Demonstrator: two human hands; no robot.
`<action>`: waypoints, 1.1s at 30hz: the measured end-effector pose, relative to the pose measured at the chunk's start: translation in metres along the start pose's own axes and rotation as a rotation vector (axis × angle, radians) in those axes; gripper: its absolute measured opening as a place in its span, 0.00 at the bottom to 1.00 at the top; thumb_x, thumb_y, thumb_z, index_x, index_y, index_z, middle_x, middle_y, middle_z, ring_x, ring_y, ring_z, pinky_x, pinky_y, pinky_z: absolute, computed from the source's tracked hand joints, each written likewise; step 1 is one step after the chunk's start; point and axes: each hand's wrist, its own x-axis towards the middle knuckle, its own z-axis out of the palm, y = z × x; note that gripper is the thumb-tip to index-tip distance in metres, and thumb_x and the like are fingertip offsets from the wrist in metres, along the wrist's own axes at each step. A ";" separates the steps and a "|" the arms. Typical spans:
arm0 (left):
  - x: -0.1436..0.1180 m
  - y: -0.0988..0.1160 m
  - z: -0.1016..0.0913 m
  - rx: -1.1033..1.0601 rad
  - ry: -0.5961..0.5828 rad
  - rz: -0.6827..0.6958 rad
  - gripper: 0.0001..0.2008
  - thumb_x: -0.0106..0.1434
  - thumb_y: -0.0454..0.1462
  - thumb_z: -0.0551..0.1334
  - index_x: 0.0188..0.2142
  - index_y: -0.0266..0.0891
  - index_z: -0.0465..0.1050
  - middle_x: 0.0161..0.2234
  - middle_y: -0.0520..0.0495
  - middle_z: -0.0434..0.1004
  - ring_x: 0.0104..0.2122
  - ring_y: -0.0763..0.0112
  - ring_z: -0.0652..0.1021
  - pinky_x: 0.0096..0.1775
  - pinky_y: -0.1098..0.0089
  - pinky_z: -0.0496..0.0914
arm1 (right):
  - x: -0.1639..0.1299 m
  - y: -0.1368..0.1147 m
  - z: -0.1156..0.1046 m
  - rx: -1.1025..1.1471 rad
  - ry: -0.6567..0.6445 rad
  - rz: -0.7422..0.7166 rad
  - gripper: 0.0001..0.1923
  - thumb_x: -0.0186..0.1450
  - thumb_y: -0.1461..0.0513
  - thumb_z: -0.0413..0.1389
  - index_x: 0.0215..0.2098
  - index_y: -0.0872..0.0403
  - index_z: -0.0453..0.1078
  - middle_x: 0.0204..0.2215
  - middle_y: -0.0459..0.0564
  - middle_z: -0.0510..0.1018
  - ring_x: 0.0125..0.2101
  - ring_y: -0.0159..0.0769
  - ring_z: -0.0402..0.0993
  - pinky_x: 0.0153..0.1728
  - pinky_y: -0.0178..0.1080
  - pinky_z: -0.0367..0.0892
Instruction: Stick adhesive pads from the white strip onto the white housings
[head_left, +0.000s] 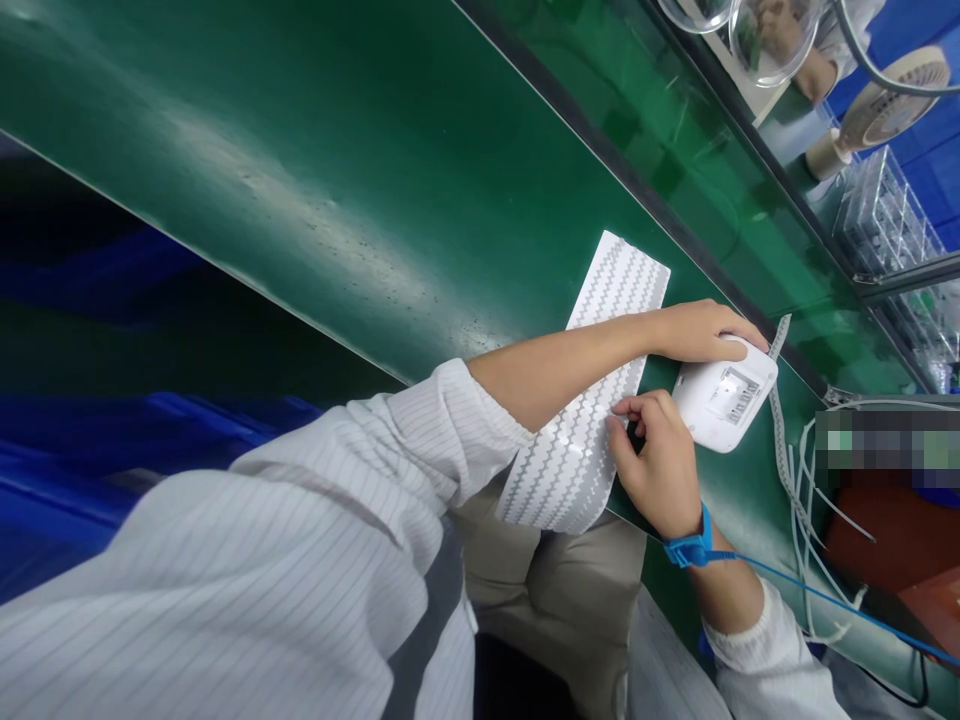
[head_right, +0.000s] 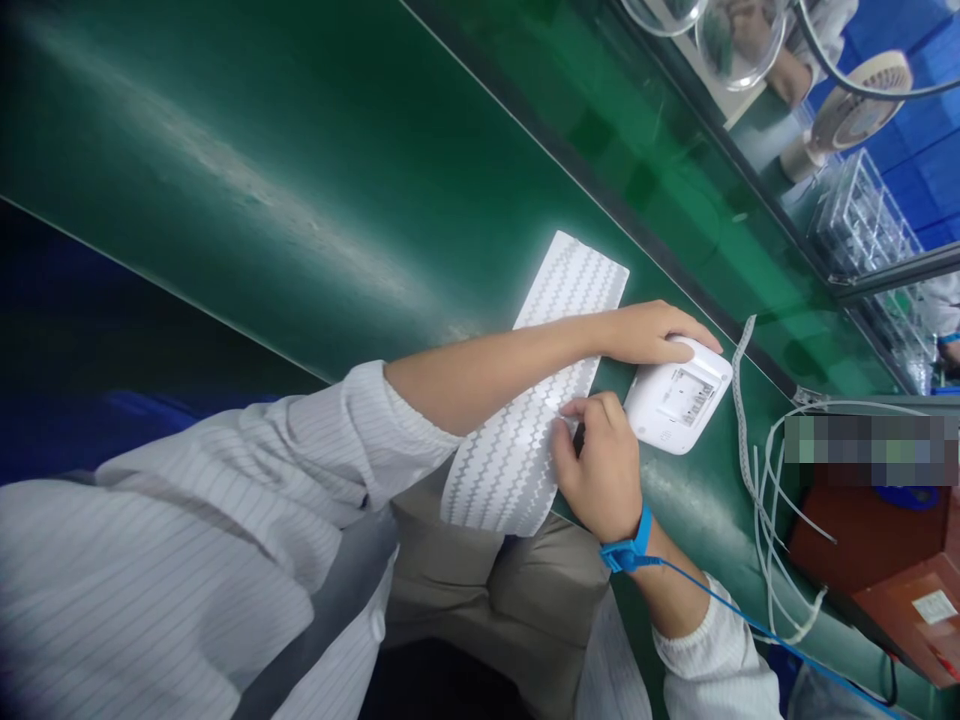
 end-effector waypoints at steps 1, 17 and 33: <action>0.000 0.001 0.000 0.000 0.000 0.000 0.29 0.71 0.33 0.59 0.68 0.42 0.83 0.72 0.47 0.82 0.71 0.58 0.80 0.73 0.60 0.71 | 0.000 0.000 0.000 0.003 -0.001 0.002 0.02 0.78 0.63 0.58 0.48 0.50 0.74 0.43 0.52 0.79 0.41 0.44 0.78 0.44 0.48 0.77; -0.002 0.003 -0.001 0.009 0.002 -0.009 0.29 0.70 0.32 0.59 0.67 0.43 0.84 0.70 0.48 0.83 0.69 0.59 0.81 0.73 0.60 0.72 | -0.004 0.002 0.000 0.077 0.007 0.003 0.02 0.79 0.63 0.60 0.47 0.49 0.74 0.43 0.51 0.79 0.38 0.41 0.76 0.42 0.45 0.78; -0.002 0.003 -0.002 -0.012 0.005 -0.012 0.29 0.71 0.33 0.59 0.67 0.45 0.85 0.72 0.50 0.82 0.71 0.58 0.80 0.75 0.59 0.70 | -0.005 0.003 0.003 0.041 0.037 -0.022 0.05 0.79 0.64 0.58 0.49 0.49 0.77 0.43 0.52 0.80 0.39 0.42 0.77 0.41 0.46 0.78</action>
